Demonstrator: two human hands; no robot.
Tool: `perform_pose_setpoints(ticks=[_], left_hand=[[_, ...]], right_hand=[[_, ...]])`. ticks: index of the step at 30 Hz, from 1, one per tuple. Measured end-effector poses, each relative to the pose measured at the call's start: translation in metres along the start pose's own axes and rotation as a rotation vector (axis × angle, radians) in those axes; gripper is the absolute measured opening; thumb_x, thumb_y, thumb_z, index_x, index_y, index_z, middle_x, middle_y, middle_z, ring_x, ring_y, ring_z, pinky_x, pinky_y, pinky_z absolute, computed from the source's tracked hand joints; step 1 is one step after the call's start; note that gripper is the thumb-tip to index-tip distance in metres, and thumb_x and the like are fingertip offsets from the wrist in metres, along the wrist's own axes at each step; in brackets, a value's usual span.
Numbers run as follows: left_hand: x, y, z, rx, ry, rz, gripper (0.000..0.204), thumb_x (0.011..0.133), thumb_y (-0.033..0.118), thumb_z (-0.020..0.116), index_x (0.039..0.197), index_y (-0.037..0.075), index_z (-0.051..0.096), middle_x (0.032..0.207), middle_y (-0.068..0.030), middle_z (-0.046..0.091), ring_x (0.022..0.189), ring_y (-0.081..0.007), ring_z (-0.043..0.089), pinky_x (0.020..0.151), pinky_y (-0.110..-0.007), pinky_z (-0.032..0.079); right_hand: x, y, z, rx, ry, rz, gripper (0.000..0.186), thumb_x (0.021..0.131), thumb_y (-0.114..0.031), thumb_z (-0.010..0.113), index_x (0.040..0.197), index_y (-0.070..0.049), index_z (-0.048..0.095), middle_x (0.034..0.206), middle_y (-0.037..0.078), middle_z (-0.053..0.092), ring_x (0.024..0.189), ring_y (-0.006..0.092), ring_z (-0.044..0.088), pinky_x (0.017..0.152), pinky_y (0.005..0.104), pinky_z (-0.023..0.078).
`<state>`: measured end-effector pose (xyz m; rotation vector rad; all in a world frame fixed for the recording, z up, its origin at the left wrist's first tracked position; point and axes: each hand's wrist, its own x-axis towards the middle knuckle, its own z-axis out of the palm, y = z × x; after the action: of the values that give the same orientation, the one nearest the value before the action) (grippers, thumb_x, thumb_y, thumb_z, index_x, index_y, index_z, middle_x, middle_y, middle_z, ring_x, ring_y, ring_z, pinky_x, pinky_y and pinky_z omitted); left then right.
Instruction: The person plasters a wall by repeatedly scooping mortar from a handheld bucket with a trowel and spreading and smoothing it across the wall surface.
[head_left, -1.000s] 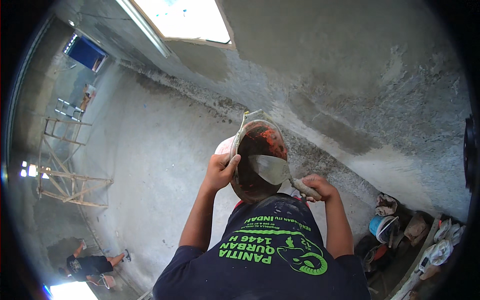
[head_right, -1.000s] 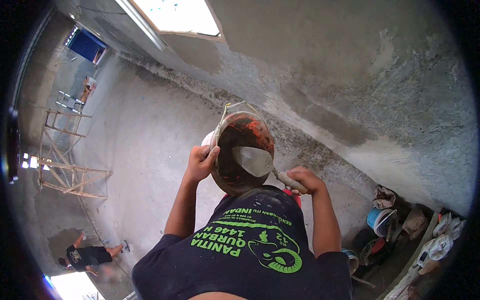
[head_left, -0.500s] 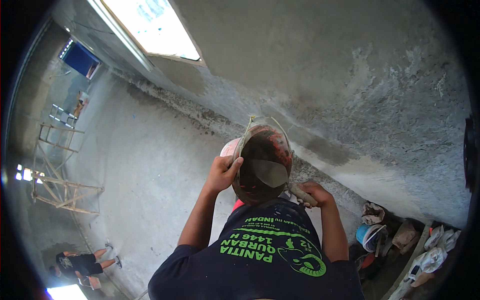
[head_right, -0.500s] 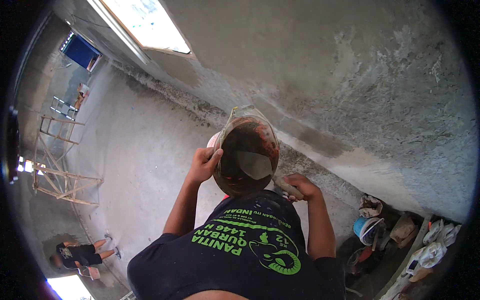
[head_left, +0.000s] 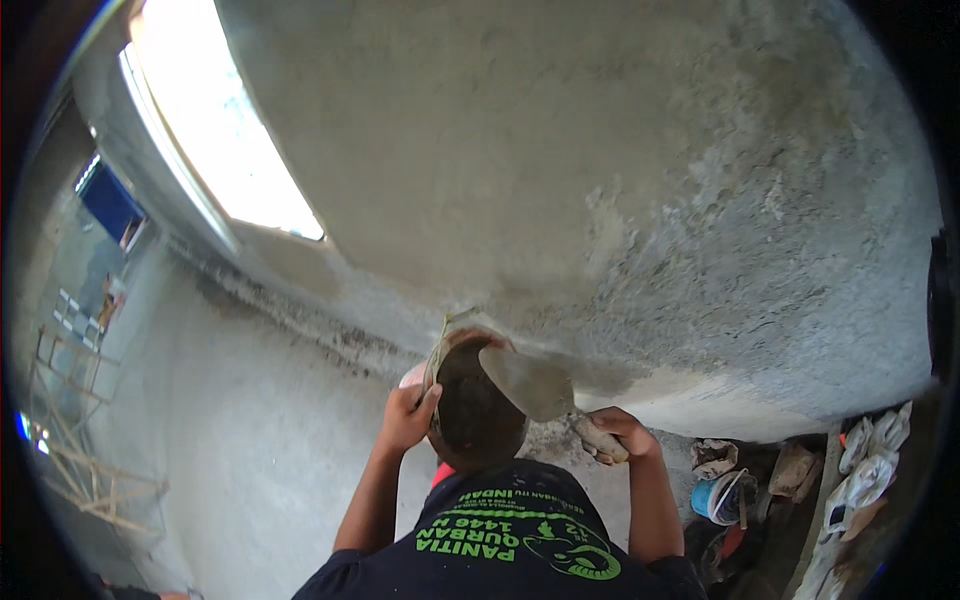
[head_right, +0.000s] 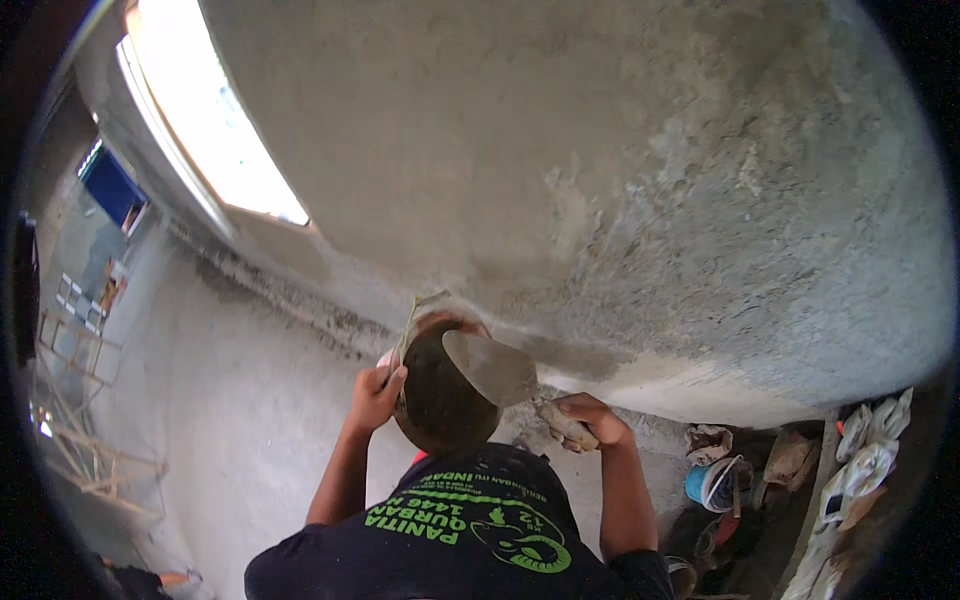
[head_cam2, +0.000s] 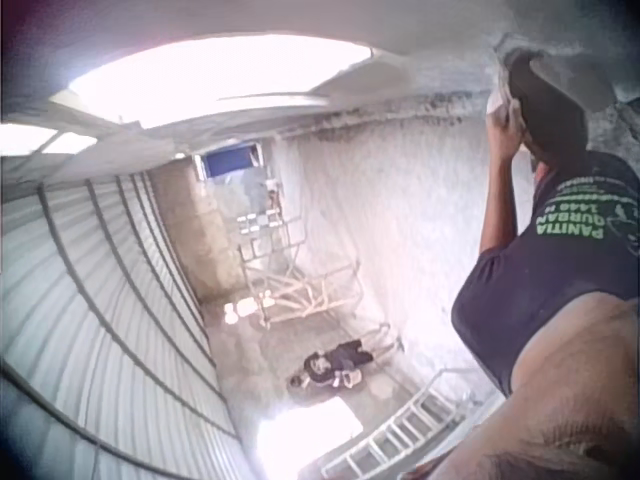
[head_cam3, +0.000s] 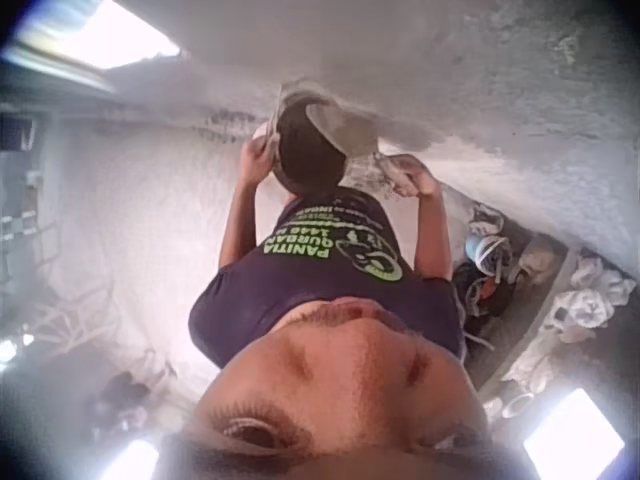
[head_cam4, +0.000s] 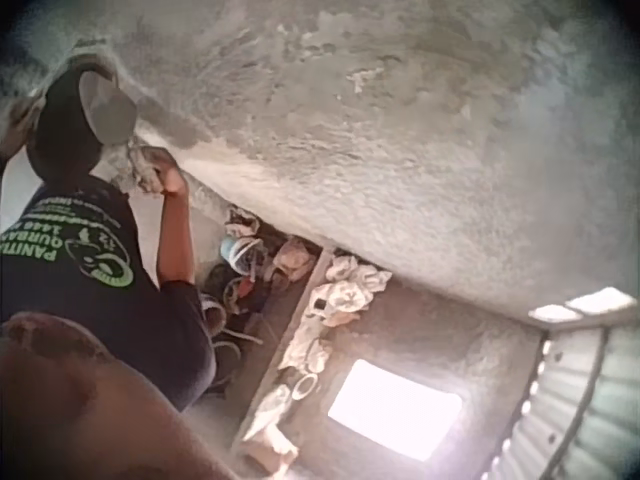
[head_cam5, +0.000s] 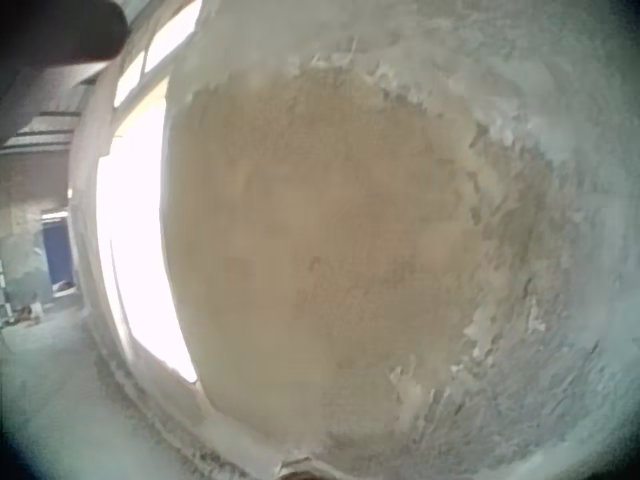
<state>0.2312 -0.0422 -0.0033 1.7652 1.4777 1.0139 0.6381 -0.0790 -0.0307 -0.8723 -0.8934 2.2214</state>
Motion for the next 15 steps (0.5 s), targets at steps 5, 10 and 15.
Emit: perform_pose_setpoints(ticks=[5, 10, 15], left_hand=[[0.02, -0.023, -0.008, -0.008, -0.015, -0.046, 0.044, 0.1, 0.025, 0.064, 0.07, -0.005, 0.052, 0.058, -0.0123, 0.037, 0.057, -0.0125, 0.037, 0.051, -0.039, 0.035], [0.032, -0.041, -0.023, 0.016, -0.04, -0.055, 0.047, 0.101, 0.028, 0.063, 0.07, -0.005, 0.053, 0.056, -0.0073, 0.039, 0.056, -0.0112, 0.04, 0.051, -0.039, 0.036], [0.035, -0.049, -0.042, -0.008, -0.057, -0.061, 0.046, 0.101, 0.027, 0.062, 0.069, -0.005, 0.051, 0.057, -0.0067, 0.038, 0.056, -0.0109, 0.041, 0.051, -0.039, 0.036]], right_hand=[[-0.031, -0.075, 0.058, -0.032, 0.17, -0.409, 0.056, 0.091, -0.042, 0.067, 0.099, 0.013, 0.062, 0.073, 0.018, 0.064, 0.042, 0.0206, 0.054, 0.037, 0.0325, 0.042], [-0.029, -0.148, 0.112, -0.355, 0.27, -0.925, 0.049, 0.096, -0.027, 0.064, 0.126, 0.011, 0.057, 0.084, 0.014, 0.066, 0.058, 0.0187, 0.061, 0.049, 0.0303, 0.047], [-0.002, -0.206, 0.124, -1.646, 1.227, -1.484, 0.055, 0.091, -0.005, 0.068, 0.143, 0.002, 0.053, 0.103, 0.017, 0.065, 0.075, 0.0252, 0.067, 0.06, 0.0335, 0.054]])
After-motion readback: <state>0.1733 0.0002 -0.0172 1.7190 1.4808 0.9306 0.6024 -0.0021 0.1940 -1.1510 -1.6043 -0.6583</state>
